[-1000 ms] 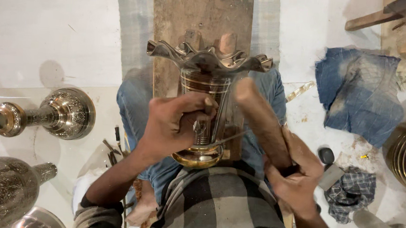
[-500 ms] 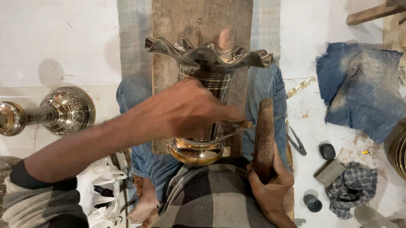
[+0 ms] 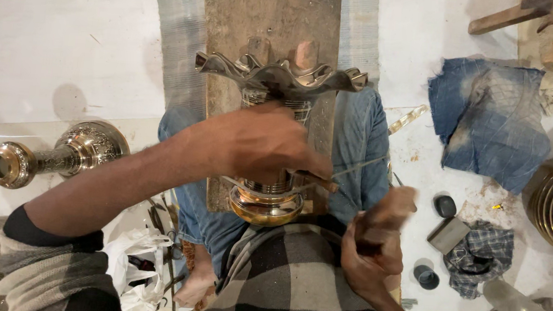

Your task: The person sits on the floor and repeatedly hammers a small metal chisel against a decorative metal vase to create or refine a pattern. The person holds the vase with one hand and strikes the chisel with a wooden mallet using the other hand.

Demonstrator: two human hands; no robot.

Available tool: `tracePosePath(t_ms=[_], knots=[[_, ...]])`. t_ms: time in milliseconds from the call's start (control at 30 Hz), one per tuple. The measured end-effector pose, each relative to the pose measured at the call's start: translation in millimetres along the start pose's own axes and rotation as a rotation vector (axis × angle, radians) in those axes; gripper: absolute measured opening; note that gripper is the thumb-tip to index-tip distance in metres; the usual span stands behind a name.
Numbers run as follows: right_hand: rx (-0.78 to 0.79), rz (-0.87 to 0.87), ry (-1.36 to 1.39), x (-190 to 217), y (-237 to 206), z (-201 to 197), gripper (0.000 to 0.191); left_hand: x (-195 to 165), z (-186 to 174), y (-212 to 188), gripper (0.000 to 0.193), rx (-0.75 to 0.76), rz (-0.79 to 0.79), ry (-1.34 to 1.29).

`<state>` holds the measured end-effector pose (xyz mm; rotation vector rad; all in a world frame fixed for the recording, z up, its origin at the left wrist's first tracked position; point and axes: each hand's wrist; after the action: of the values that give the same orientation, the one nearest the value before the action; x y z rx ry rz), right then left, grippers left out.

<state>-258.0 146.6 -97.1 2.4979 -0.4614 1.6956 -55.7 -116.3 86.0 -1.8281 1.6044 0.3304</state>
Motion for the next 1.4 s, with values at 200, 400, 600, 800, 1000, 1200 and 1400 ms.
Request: tracePosePath(t_ms=[200, 400, 600, 800, 1000, 1200, 1400], knots=[[-0.083, -0.132, 0.021, 31, 15, -12, 0.048, -14, 0, -10, 0.068, 0.007, -0.252, 0.025], [-0.079, -0.292, 0.098, 76, 62, -40, 0.049, -16, 31, -20, 0.071, -0.261, -0.430, -0.084], [0.061, -0.318, 0.077, 135, 103, -73, 0.055, -10, 80, -38, 0.058, -1.062, -0.081, -0.110], [0.401, -0.540, -0.615, 211, 162, -94, 0.065, -25, 109, -31, 0.052, -1.330, -0.308, -0.211], [0.576, -0.690, -0.940, 260, 187, -73, 0.073, -36, 116, -14, 0.038, -1.582, -0.364, -0.179], [0.591, -0.831, -1.020, 284, 189, -57, 0.080, -42, 114, -10, 0.028, -1.694, -0.479, -0.204], [0.614, -0.814, -1.027, 295, 190, -50, 0.088, -41, 113, -10, 0.026, -1.716, -0.438, -0.228]])
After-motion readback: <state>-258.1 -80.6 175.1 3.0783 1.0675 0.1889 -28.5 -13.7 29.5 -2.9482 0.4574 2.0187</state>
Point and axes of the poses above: each hand's wrist, its own y-axis towards the middle knuckle, its own z-axis out of the palm, x = y × z, and after that the axes turned 6 degrees about z, right-handed
